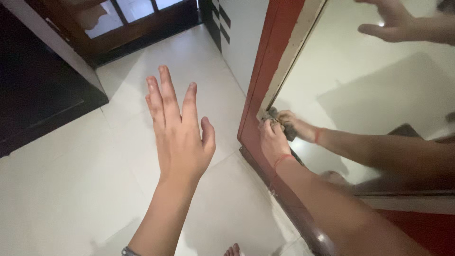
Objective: The person wipes a mirror mounted on a red wardrobe using a cloth. They spray the mirror with a cleaning solution from a bottle and continue wiping the surface in circular and vertical motions.
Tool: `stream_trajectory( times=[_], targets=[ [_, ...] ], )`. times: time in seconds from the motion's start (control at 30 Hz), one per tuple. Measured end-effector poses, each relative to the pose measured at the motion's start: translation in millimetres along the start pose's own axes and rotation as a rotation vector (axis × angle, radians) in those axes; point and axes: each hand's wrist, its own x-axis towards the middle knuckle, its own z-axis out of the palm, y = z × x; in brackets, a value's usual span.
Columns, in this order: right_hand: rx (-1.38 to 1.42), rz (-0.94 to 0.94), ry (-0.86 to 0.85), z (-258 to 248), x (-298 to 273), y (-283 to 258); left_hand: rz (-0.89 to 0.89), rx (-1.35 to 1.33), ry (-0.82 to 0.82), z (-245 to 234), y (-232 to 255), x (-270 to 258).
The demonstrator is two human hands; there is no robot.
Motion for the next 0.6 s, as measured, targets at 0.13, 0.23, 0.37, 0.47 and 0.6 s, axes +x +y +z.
stream_trajectory(
  times=[0.13,0.23,0.37,0.47,0.6],
  targets=[
    [0.248,0.143,-0.058,9.5,-23.2,-18.4,-0.024,-0.028,0.012,-2.9,5.1,-5.6],
    [0.490,0.296,-0.062,28.6,-53.9,-38.8,-0.050,-0.059,0.017,-2.8,10.8,-10.7],
    [0.623,0.315,-0.081,33.8,-42.3,-32.5,-0.066,-0.088,0.030,1.0,19.0,-14.6],
    [0.659,0.231,-0.301,28.5,-13.0,-19.2,-0.043,-0.099,0.042,7.4,23.5,-11.7],
    [0.647,0.316,-0.034,32.9,-6.2,-29.9,0.010,-0.120,0.042,12.9,23.3,-4.3]
  ],
)
